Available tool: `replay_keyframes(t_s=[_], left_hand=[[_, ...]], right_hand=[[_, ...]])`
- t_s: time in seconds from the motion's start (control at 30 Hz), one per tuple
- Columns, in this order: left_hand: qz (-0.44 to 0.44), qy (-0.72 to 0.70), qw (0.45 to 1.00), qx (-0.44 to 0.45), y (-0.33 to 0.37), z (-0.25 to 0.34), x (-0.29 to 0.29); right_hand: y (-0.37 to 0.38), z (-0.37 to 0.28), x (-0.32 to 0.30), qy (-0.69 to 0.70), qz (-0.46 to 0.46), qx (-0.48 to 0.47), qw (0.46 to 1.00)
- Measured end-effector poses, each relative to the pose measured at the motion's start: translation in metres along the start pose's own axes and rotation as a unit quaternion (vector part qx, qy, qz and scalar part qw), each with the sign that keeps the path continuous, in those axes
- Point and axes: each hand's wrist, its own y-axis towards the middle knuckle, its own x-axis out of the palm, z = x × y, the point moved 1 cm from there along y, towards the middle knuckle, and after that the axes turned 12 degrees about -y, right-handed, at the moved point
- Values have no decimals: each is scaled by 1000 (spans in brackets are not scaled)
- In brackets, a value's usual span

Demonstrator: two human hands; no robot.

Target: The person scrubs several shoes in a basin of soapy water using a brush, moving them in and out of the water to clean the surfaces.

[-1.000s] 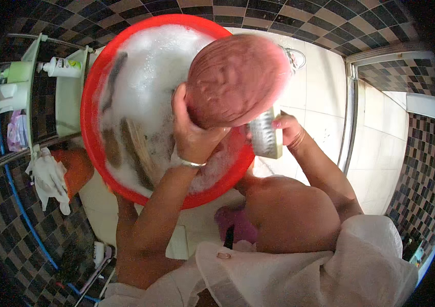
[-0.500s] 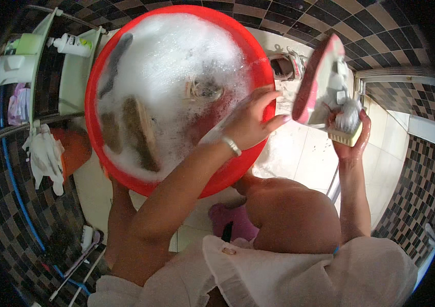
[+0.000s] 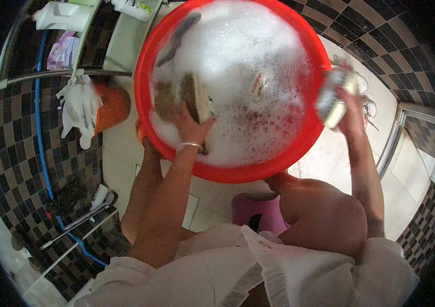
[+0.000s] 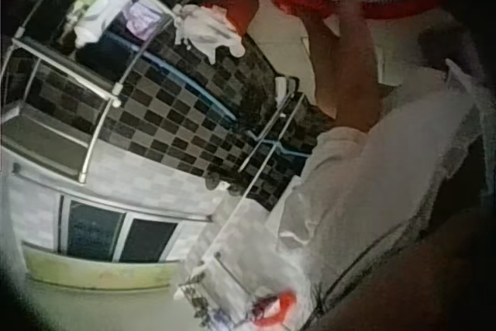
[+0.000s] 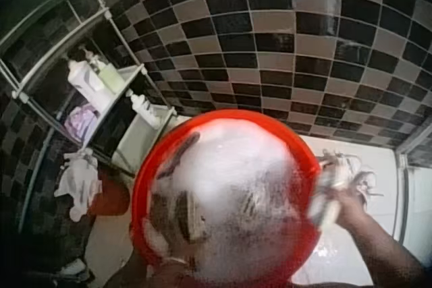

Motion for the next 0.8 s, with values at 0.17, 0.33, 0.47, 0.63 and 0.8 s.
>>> replay_keyframes(t_s=[0.17,0.33,0.47,0.63,0.8], left_hand=[[-17,-49,999,7,-25,36,30],[-201,-312,912,-175,-9,16,21],[-369,-578,604,-407,-11,-26,40],[-340,-694,575,-266,-51,-18,48],[-339,-741,513,-270,-52,-11,43]], right_hand=[[13,48,112,-467,-307,-144,817],[24,118,114,-650,-393,-331,560],[80,154,80,-370,-575,8,730],[40,112,117,-565,-258,-176,764],[-18,60,142,-452,-207,-246,832]])
